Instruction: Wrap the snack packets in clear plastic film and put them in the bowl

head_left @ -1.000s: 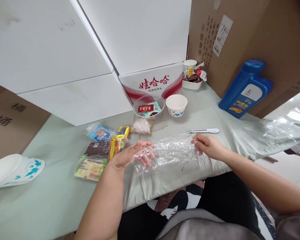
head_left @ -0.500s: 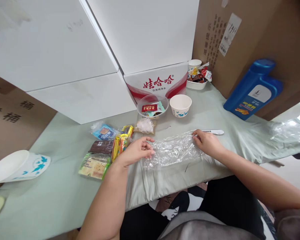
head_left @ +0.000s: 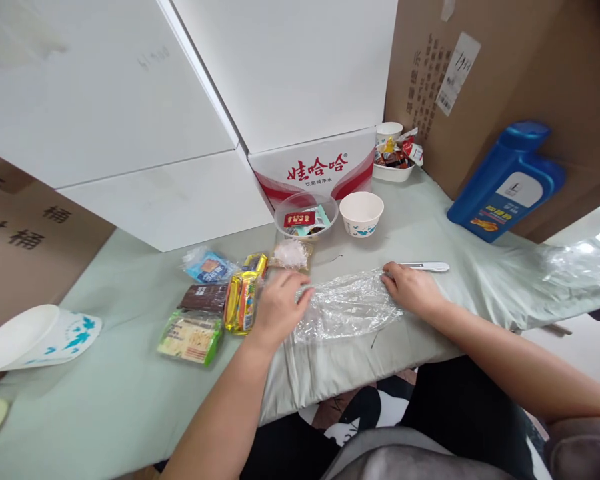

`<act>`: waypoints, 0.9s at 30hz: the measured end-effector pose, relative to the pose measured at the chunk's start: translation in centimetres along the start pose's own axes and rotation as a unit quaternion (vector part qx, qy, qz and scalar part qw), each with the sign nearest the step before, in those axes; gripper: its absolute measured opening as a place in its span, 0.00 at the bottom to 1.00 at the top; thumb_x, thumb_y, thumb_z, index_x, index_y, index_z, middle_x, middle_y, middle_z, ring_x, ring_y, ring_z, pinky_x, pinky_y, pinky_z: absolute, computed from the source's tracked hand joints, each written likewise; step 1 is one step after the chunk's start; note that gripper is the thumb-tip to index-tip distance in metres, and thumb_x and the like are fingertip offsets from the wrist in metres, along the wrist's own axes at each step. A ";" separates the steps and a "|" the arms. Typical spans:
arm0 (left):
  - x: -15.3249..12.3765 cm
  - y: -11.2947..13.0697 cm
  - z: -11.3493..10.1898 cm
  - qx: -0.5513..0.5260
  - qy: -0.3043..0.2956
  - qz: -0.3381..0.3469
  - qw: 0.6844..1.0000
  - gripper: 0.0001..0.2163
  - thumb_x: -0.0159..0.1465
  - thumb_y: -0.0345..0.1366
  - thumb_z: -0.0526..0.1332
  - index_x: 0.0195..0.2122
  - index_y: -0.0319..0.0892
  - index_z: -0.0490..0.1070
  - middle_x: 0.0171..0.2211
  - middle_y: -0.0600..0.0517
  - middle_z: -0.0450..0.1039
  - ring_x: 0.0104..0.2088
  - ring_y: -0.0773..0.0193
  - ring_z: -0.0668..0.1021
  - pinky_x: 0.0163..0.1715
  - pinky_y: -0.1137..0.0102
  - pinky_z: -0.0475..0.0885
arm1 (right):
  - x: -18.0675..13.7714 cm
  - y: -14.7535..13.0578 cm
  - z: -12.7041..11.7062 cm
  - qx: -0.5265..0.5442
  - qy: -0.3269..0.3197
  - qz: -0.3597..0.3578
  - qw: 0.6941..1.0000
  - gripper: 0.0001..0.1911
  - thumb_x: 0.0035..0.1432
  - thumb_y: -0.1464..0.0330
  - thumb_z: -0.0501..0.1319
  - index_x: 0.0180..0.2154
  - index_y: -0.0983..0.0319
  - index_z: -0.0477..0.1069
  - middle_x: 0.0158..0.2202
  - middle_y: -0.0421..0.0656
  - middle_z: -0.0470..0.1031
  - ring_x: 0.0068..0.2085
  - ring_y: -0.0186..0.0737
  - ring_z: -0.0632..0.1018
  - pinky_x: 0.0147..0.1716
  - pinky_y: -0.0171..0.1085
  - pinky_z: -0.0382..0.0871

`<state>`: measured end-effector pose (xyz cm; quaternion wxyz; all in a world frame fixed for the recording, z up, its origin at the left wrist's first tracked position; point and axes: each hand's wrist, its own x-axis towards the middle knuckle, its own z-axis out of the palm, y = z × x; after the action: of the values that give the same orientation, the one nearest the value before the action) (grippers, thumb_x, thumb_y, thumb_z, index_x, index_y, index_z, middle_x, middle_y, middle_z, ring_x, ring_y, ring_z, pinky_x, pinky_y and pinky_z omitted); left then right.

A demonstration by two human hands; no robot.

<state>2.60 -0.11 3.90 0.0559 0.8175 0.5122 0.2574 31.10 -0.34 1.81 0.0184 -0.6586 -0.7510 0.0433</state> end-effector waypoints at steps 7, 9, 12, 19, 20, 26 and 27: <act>-0.6 1.4 1.8 -0.009 -0.319 0.097 0.943 0.38 0.53 0.48 0.70 0.64 0.50 0.57 0.68 0.48 0.51 0.68 0.48 0.51 0.65 0.49 0.47 | 0.9 1.9 -1.0 -0.017 -0.003 0.047 0.999 0.14 0.67 0.65 0.48 0.46 0.60 0.69 0.42 0.48 0.78 0.38 0.47 0.79 0.34 0.40 0.66; -0.5 1.3 1.8 -0.002 -0.336 0.087 0.938 0.38 0.54 0.49 0.69 0.64 0.50 0.56 0.69 0.49 0.48 0.69 0.49 0.49 0.66 0.50 0.44 | 1.1 2.8 -1.8 -0.028 0.024 0.094 0.995 0.13 0.65 0.67 0.50 0.46 0.61 0.70 0.41 0.50 0.77 0.38 0.48 0.78 0.35 0.41 0.67; -0.5 1.1 1.6 -0.001 -0.340 0.088 0.936 0.37 0.55 0.50 0.68 0.64 0.50 0.56 0.69 0.48 0.47 0.69 0.49 0.48 0.66 0.50 0.43 | 0.6 2.4 -2.5 -0.007 0.113 0.033 0.993 0.14 0.65 0.67 0.51 0.47 0.64 0.72 0.42 0.53 0.76 0.44 0.51 0.76 0.42 0.45 0.68; -0.4 1.1 1.7 0.002 -0.352 0.086 0.932 0.39 0.54 0.51 0.68 0.65 0.52 0.54 0.70 0.50 0.44 0.70 0.51 0.45 0.66 0.51 0.39 | -2.3 -1.6 0.7 0.031 -0.015 -0.335 0.942 0.45 0.57 0.42 0.54 0.66 0.63 0.53 0.68 0.52 0.54 0.68 0.60 0.49 0.63 0.59 0.41; -0.4 1.1 1.7 0.002 -0.359 0.088 0.929 0.41 0.53 0.52 0.68 0.66 0.52 0.53 0.70 0.49 0.43 0.70 0.51 0.44 0.66 0.50 0.38 | -2.5 -1.2 1.2 0.028 -0.032 -0.323 0.945 0.48 0.56 0.40 0.53 0.67 0.63 0.51 0.68 0.53 0.51 0.68 0.61 0.47 0.63 0.61 0.39; -0.2 -0.1 0.8 0.007 -0.357 0.059 0.932 0.47 0.47 0.52 0.71 0.66 0.50 0.53 0.70 0.44 0.40 0.69 0.43 0.42 0.64 0.42 0.37 | -3.7 3.9 1.8 0.009 0.002 -0.225 0.974 0.49 0.56 0.39 0.51 0.68 0.62 0.47 0.69 0.54 0.48 0.69 0.61 0.45 0.62 0.64 0.41; -0.1 -0.4 0.5 0.005 -0.342 0.055 0.938 0.46 0.47 0.51 0.72 0.65 0.49 0.54 0.70 0.43 0.42 0.69 0.42 0.42 0.64 0.42 0.38 | -3.9 4.5 1.7 0.004 0.010 -0.210 0.978 0.50 0.55 0.39 0.51 0.68 0.63 0.46 0.69 0.54 0.48 0.69 0.62 0.45 0.62 0.64 0.42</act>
<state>2.53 0.09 3.27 0.2095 0.8831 0.4181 -0.0374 35.93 -3.73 -0.22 0.0369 -0.4869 -0.8720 0.0347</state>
